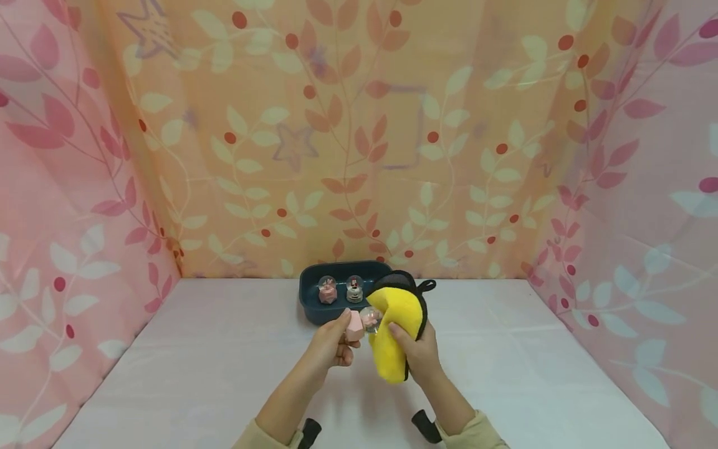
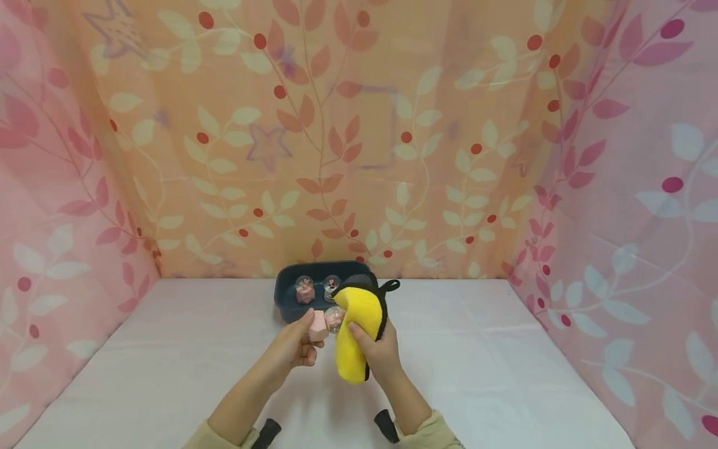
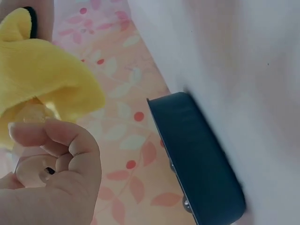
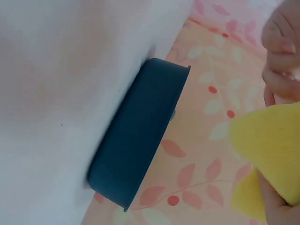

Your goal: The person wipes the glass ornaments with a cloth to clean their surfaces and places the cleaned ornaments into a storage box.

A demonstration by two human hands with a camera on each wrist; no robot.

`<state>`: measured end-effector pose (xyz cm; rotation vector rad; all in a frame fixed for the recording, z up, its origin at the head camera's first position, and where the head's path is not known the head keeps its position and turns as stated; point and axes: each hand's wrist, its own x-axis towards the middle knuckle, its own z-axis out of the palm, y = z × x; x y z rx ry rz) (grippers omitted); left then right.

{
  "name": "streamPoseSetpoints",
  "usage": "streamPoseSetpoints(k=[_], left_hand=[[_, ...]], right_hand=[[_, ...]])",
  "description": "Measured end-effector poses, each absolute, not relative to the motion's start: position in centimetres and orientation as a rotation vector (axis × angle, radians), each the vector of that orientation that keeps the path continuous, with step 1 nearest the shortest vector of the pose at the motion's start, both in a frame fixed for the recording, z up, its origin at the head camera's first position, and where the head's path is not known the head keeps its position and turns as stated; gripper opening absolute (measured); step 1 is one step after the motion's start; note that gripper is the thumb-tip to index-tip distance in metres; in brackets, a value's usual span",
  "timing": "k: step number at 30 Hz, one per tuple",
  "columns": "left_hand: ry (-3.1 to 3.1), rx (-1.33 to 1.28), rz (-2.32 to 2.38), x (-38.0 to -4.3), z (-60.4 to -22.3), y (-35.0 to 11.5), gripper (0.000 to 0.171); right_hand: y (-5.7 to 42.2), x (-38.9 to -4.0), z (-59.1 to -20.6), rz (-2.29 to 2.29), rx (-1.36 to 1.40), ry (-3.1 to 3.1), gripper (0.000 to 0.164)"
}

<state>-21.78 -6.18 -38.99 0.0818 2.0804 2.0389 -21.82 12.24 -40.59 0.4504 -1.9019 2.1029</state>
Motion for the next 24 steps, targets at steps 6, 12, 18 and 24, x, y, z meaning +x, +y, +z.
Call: streamPoseSetpoints(k=[6, 12, 18, 24], left_hand=[[2.058, 0.120, 2.029, -21.9, -38.8, -5.7, 0.057], [2.165, 0.225, 1.901, -21.8, -39.1, -5.7, 0.065], [2.239, 0.322, 1.844, -21.4, -39.0, -5.8, 0.061], [2.234, 0.271, 1.893, -21.2, -38.9, -6.0, 0.067]], right_hand=[[11.5, -22.1, -40.7, 1.999, 0.545, -2.120, 0.048], [11.0, -22.3, -40.4, 1.984, 0.380, -2.182, 0.050], [10.9, -22.2, -40.0, 1.999, 0.306, -2.104, 0.047], [11.0, -22.3, -40.1, 2.055, 0.284, -2.058, 0.045]])
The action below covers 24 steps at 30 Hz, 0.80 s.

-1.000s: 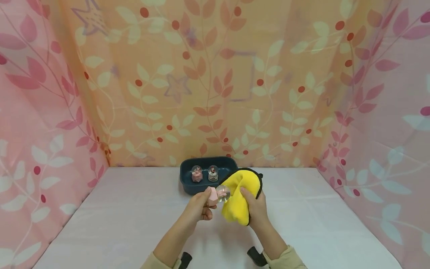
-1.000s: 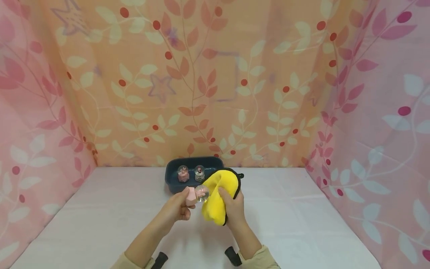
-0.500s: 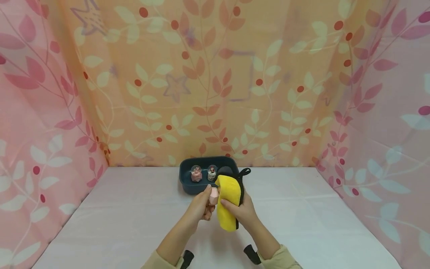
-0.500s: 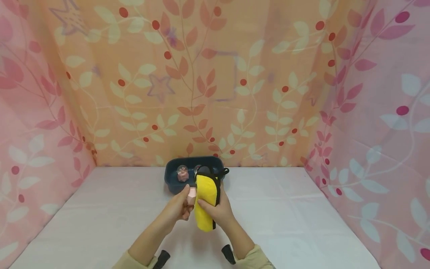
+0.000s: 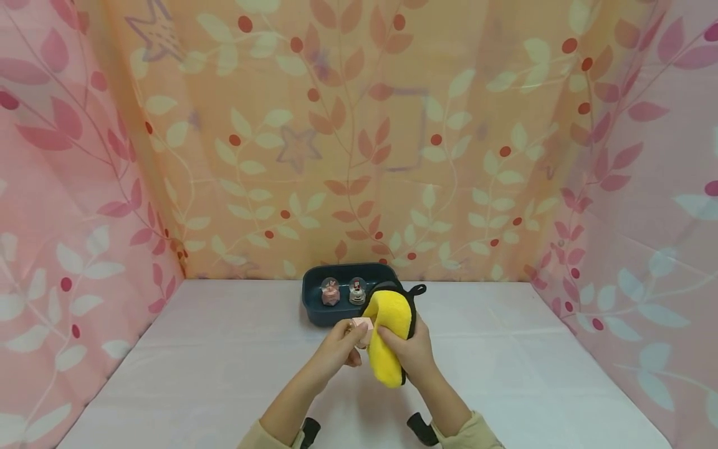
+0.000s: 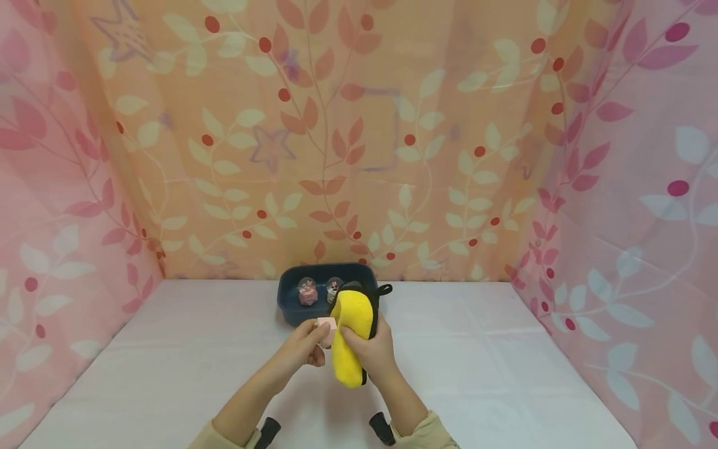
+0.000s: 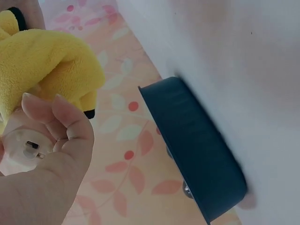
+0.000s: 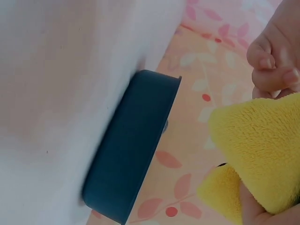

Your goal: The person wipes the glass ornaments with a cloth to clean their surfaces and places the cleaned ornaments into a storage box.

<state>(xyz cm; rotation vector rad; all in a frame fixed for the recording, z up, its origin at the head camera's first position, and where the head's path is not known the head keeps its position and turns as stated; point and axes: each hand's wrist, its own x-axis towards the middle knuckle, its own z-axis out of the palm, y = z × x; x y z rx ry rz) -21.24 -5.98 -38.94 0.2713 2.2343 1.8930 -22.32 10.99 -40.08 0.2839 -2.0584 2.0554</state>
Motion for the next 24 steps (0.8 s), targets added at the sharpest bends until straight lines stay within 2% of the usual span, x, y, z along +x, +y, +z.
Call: streamPoseSetpoints(k=[4, 14, 24], left_hand=[[2.221, 0.282, 1.920, -21.47, -39.31, -6.04, 0.070], [2.217, 0.287, 1.952, -21.53, -39.76, -6.07, 0.063], [2.214, 0.207, 1.949, -21.51, -39.91, -6.06, 0.070]], right_hand=[[11.03, -22.42, -40.32, 2.076, 0.287, -2.050, 0.045], [11.06, -22.31, -40.13, 2.127, 0.280, -2.021, 0.045], [11.46, -22.58, -40.39, 2.254, 0.190, -1.952, 0.045]])
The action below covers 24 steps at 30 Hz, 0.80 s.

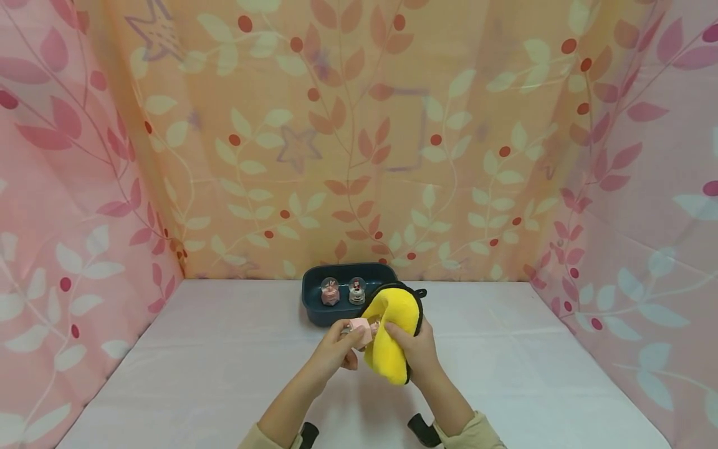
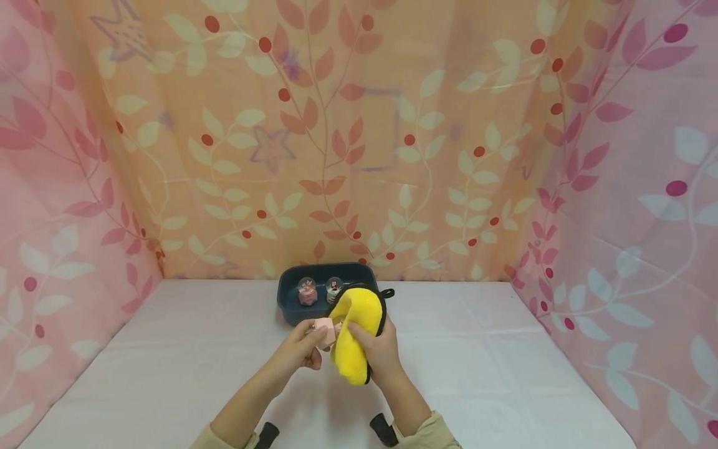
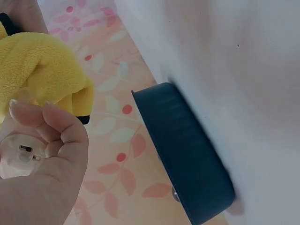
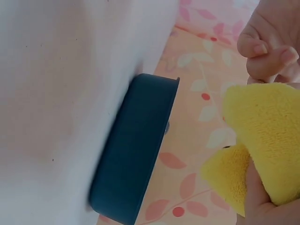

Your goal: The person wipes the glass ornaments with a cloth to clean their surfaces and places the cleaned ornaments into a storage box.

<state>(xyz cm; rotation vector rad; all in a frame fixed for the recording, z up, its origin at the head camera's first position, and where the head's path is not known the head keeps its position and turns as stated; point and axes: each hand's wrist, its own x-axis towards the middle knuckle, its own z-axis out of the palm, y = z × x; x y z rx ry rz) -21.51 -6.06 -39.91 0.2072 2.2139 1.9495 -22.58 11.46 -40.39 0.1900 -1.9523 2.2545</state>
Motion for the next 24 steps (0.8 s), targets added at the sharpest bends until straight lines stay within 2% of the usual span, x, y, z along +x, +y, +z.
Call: streamPoseSetpoints(k=[6, 17, 20, 24], left_hand=[[2.146, 0.206, 1.986, -21.6, -40.0, -6.3, 0.069], [2.056, 0.311, 2.018, -21.7, -39.8, -6.9, 0.054], [2.059, 0.294, 2.020, -21.6, -39.7, -6.9, 0.051], [2.083, 0.263, 2.012, -21.5, -39.5, -6.9, 0.051]], right_hand=[[11.7, -22.7, -40.4, 2.312, 0.107, -1.928, 0.045], [12.1, -22.8, -40.4, 2.381, 0.016, -1.839, 0.041], [12.5, -22.7, -40.4, 2.391, 0.032, -1.783, 0.038], [12.6, -22.5, -40.4, 2.375, 0.201, -1.734, 0.034]])
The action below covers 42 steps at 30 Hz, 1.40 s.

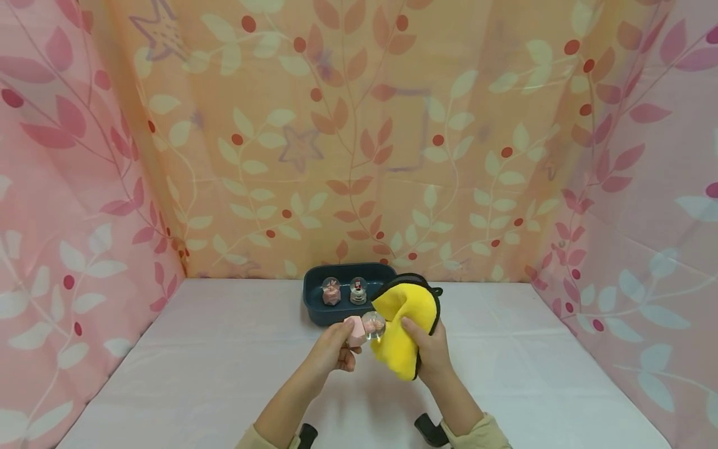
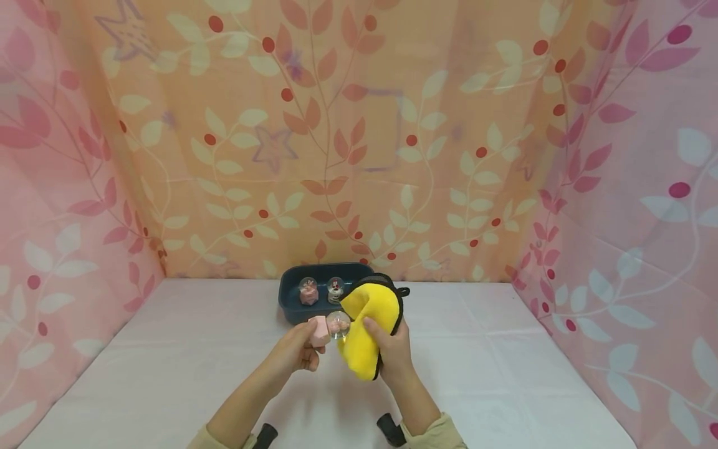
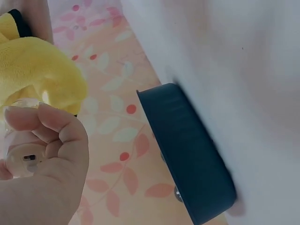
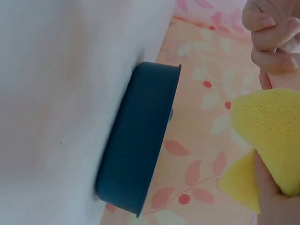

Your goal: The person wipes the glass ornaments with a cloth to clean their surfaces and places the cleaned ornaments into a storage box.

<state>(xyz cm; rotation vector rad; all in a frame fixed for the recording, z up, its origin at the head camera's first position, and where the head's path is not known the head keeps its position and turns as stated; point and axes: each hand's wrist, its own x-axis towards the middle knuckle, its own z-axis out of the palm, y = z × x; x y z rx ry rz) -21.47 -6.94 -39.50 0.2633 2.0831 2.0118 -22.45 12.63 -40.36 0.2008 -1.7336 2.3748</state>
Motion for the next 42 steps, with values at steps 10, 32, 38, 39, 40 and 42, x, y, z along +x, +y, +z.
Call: streamPoseSetpoints(k=[10, 32, 38, 39, 40, 42], left_hand=[[2.070, 0.198, 2.008, -21.5, -39.4, -6.3, 0.053], [2.228, 0.291, 1.899, -21.3, -39.6, -5.9, 0.064], [2.234, 0.207, 1.895, -21.3, -39.8, -5.9, 0.071], [2.237, 0.192, 1.892, -21.3, -39.8, -5.9, 0.073], [2.236, 0.185, 1.892, -21.2, -39.9, -5.9, 0.073], [2.233, 0.186, 1.896, -21.3, -39.9, -6.0, 0.071]], right_hand=[[11.8, -22.0, -40.8, 2.083, 0.506, -2.100, 0.045], [11.8, -22.6, -40.5, 2.221, 0.216, -2.016, 0.047], [11.9, -22.7, -40.6, 2.245, 0.108, -2.022, 0.047], [11.9, -22.7, -40.6, 2.253, 0.096, -2.016, 0.047], [11.9, -22.8, -40.7, 2.266, 0.089, -2.006, 0.047], [12.0, -22.9, -40.8, 2.295, 0.067, -1.986, 0.046]])
